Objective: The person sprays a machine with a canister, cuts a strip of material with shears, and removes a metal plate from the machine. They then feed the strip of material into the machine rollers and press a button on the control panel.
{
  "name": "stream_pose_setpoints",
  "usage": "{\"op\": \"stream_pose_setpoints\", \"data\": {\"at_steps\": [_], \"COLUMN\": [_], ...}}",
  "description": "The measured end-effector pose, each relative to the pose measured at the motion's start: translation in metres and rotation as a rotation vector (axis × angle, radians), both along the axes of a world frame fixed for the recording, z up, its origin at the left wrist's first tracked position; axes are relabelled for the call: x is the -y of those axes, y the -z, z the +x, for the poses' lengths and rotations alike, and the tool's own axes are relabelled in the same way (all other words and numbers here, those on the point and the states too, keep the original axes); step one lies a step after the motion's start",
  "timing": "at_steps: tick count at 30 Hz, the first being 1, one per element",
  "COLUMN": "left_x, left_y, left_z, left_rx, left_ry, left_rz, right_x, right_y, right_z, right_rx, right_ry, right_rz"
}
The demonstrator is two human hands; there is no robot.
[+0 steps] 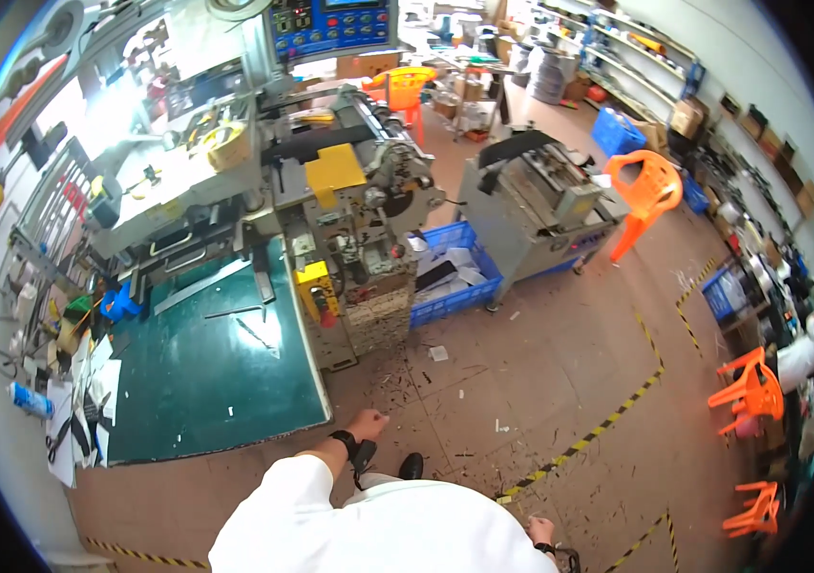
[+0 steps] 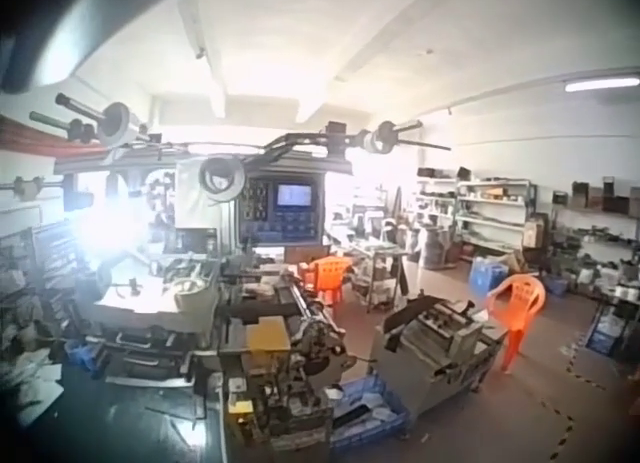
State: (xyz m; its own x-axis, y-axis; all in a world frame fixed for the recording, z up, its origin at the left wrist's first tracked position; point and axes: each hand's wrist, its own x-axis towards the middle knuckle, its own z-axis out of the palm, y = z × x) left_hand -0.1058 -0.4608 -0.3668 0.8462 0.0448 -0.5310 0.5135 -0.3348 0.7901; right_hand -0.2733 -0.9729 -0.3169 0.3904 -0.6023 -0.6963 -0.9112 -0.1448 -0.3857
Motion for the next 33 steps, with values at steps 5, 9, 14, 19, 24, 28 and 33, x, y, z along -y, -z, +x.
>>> {"op": "stream_pose_setpoints", "data": {"at_steps": [5, 9, 14, 19, 24, 28, 33], "left_x": [-0.065, -0.097, -0.091, -0.061, 0.011, 0.039, 0.061], "left_y": [0.105, 0.098, 0.053, 0.013, -0.082, -0.111, -0.125], "left_z": [-0.106, -0.163, -0.185, -0.14, -0.053, -0.047, -0.07], "left_rx": [-0.131, -0.046, -0.519, -0.045, -0.122, -0.378, -0.514], "left_ry": [-0.162, -0.071, -0.285, 0.283, -0.373, -0.728, -0.665], "left_rz": [0.274, 0.447, 0.6, 0.539, 0.213, 0.191, 0.218], "right_x": [-0.008, 0.039, -0.001, -0.064, -0.069, -0.072, -0.082], "right_y": [0.019, 0.12, 0.125, 0.093, 0.124, 0.138, 0.103], "right_z": [0.107, 0.171, 0.306, 0.414, 0.458, 0.466, 0.478], "right_rx": [0.041, 0.054, 0.075, 0.131, 0.195, 0.119, 0.074], "right_ry": [-0.262, -0.501, -0.873, -0.719, -0.862, -0.991, -1.159], "right_rz": [0.113, 0.032, -0.012, 0.199, 0.153, 0.147, 0.068]}}
